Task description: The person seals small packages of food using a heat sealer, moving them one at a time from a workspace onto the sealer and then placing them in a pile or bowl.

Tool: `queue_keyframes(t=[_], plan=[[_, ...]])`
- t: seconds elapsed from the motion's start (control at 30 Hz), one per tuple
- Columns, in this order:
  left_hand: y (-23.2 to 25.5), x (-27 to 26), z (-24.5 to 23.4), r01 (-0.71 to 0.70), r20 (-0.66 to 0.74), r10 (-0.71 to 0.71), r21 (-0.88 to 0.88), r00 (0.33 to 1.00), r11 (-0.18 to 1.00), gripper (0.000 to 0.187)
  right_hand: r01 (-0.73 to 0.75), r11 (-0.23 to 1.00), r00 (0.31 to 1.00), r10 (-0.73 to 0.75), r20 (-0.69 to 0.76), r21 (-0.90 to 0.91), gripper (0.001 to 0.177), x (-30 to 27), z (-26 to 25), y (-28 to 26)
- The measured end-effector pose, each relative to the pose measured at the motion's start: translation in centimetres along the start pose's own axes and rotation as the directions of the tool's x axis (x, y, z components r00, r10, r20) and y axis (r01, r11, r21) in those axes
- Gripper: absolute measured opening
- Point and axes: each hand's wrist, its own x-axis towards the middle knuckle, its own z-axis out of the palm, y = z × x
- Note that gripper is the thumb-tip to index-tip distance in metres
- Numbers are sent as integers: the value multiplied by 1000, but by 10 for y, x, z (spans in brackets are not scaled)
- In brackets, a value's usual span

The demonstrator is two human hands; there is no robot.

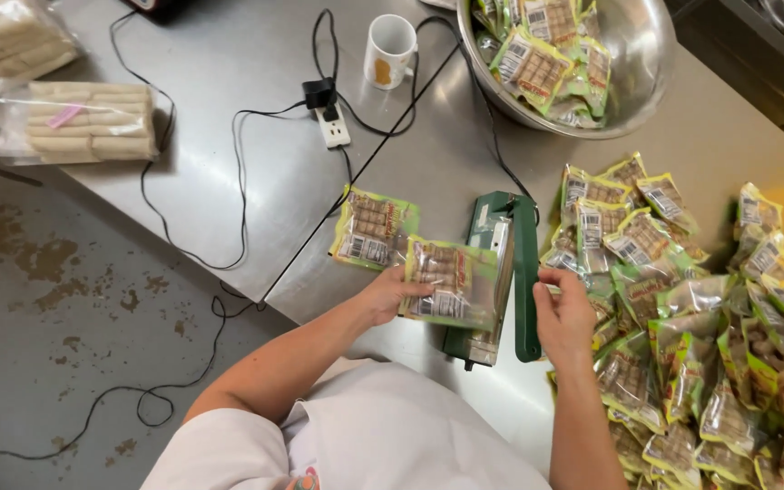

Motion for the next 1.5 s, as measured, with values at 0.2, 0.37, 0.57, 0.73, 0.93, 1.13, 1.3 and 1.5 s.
queue_keyframes(t=[0.2,0.37,0.57,0.73,0.93,1.13,1.3,1.5], plan=[[-41,44,26,-43,97,43,-3,994,999,42,-57,994,998,53,-45,-90,24,-7,12,-12],[-34,54,34,-103,38,100,80,994,991,43,-11,990,993,-5,-116,-140,28,-25,44,16],[-13,38,39,-97,41,91,182,995,978,42,45,979,974,-88,-210,-201,32,-43,82,53],[-9,34,40,-53,33,49,135,998,989,42,57,963,973,-113,-203,-265,32,-42,84,49],[-15,36,38,-28,11,27,107,1000,994,40,52,967,973,-106,-207,-250,35,-44,88,56],[-29,41,35,-55,6,55,66,998,996,38,68,969,971,-119,-207,-236,33,-43,86,50],[-29,36,43,-76,-24,77,44,997,996,45,86,974,967,-133,-219,-211,31,-42,86,49],[-33,36,44,-114,-72,119,73,990,991,47,110,981,962,-146,-230,-162,32,-42,85,51]])
